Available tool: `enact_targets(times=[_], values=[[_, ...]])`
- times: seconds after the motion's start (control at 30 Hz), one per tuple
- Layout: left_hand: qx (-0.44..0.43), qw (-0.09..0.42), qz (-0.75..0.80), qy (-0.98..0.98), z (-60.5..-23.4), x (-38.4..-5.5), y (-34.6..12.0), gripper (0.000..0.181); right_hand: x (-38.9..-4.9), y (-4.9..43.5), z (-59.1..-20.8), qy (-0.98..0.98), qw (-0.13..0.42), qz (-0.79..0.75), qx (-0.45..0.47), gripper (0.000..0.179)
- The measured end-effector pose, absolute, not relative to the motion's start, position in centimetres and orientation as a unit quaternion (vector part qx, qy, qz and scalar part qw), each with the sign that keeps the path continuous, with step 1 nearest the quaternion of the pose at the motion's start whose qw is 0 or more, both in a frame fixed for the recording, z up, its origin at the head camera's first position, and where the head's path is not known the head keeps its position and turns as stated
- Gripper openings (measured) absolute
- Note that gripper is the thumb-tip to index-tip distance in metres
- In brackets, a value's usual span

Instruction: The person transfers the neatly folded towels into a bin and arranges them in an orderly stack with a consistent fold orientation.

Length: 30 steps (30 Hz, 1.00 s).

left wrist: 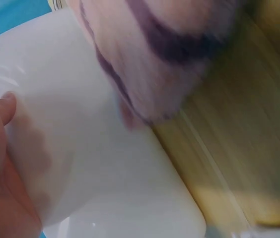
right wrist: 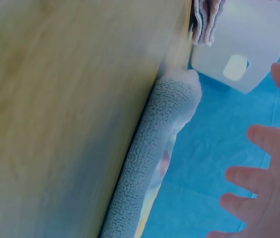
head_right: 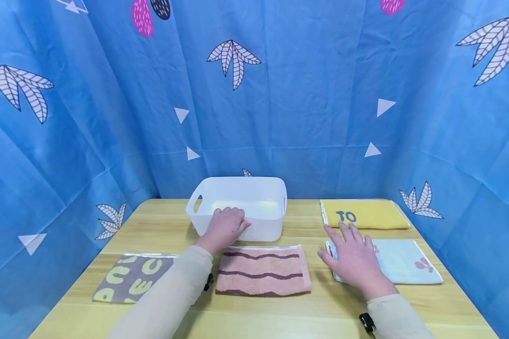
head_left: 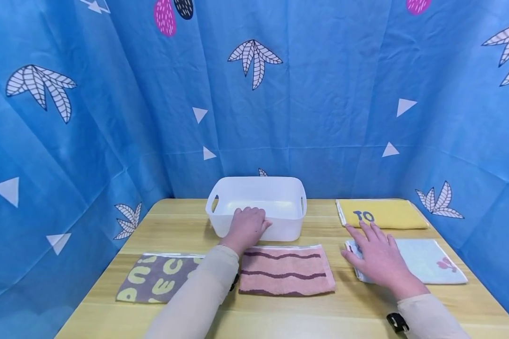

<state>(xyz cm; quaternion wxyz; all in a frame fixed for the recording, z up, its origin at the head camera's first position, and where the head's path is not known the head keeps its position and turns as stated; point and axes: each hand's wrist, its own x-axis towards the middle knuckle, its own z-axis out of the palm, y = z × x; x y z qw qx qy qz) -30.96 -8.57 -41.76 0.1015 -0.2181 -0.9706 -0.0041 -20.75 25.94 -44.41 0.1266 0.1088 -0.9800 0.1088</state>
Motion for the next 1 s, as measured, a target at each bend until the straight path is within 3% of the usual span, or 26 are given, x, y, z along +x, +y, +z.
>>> enact_targets(times=[0.63,1.0], values=[[-0.215,0.109,0.042,-0.97,-41.5,-30.9,-1.9,0.04,-20.8,25.7,-44.3,-0.981,0.121,0.106,0.109,0.074],[-0.208,0.108,0.043,-0.971,-41.7,-30.9,-1.1,0.042,-20.7,25.7,-44.3,-0.98,0.123,0.109,0.113,0.074]])
